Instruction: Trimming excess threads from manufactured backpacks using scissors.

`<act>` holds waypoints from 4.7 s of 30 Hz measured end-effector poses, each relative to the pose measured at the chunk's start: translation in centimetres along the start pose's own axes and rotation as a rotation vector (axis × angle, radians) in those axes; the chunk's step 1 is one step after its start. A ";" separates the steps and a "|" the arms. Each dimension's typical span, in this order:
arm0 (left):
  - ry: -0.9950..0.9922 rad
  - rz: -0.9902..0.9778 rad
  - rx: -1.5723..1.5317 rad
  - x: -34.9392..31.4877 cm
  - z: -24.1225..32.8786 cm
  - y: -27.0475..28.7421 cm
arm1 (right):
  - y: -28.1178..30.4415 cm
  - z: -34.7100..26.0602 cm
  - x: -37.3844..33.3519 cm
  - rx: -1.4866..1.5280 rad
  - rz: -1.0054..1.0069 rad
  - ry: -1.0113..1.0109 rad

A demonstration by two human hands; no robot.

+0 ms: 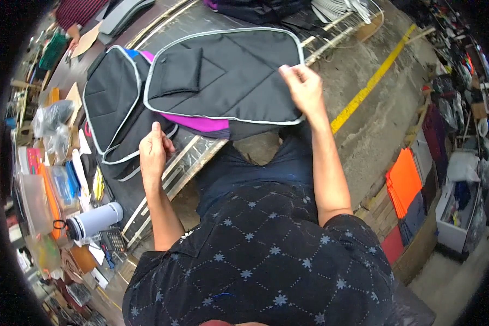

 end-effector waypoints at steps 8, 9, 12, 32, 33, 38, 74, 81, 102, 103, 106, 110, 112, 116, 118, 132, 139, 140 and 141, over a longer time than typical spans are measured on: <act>0.139 -0.210 -0.111 1.3 -1.2 -7.7 | 8.1 9.2 1.7 -0.047 0.154 -0.231; 0.139 -0.206 -0.107 1.7 -2.0 -8.0 | 7.2 8.7 1.5 -0.139 0.120 -0.172; -0.024 -0.063 -0.074 3.6 -1.2 -7.9 | 5.2 8.9 0.3 -0.100 0.094 -0.080; -0.570 0.463 0.826 0.1 2.6 -6.1 | 3.4 11.0 -5.0 0.381 0.291 -0.171; -0.549 0.460 0.820 0.0 1.8 -5.9 | 3.1 10.7 -4.0 0.442 0.269 -0.157; -0.514 0.399 0.725 -0.1 0.8 -5.4 | 3.5 12.2 -2.1 0.450 0.408 -0.129; -0.629 0.476 0.746 17.6 10.0 0.4 | 2.8 13.0 -8.0 0.510 0.218 -0.458; -0.242 -0.091 0.645 20.7 7.8 -2.4 | 9.5 7.7 -3.9 0.150 0.279 0.056; 0.200 -0.015 -1.050 -3.3 -1.3 -18.6 | -3.5 0.7 -9.3 0.079 -0.226 -0.183; 0.211 -0.059 -1.043 -3.7 -1.2 -19.2 | -3.6 1.7 -10.4 0.125 -0.216 -0.220; 0.210 -0.111 -1.040 -4.8 -0.8 -20.4 | -4.1 1.7 -11.0 0.225 -0.141 -0.276; 0.219 -0.119 -1.006 -5.3 -0.4 -21.0 | -4.3 2.3 -11.0 0.360 -0.046 -0.316; 0.257 -0.168 -1.001 -5.4 0.2 -20.6 | -4.5 2.0 -10.9 0.453 -0.057 -0.243; 0.286 -0.322 -0.819 -6.3 -0.3 -19.4 | -4.6 1.6 -11.0 0.446 -0.077 -0.211; -0.117 -0.216 -0.544 -7.1 4.0 -17.7 | -4.6 2.1 -11.0 0.426 -0.108 -0.189; -1.090 -0.181 0.568 -2.9 11.2 -17.1 | -4.3 1.9 -10.8 0.346 -0.153 -0.172; -1.070 -0.177 0.387 -2.7 11.1 -17.5 | -4.0 2.1 -10.7 0.250 -0.187 -0.183; -1.070 -0.179 0.385 -2.9 10.8 -17.6 | -4.0 2.0 -10.7 0.250 -0.185 -0.184; -0.950 -0.195 0.302 -2.6 10.1 -17.3 | -4.0 1.9 -10.7 0.236 -0.193 -0.182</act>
Point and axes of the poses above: each hand's wrist, its own x-axis towards the middle knuckle, its own y-axis out of the back of the hand, z = x × y, the point moved 7 cm from there along x, towards the middle knuckle, and after that the axes turned 2 degrees about y, right-handed, at the moved point
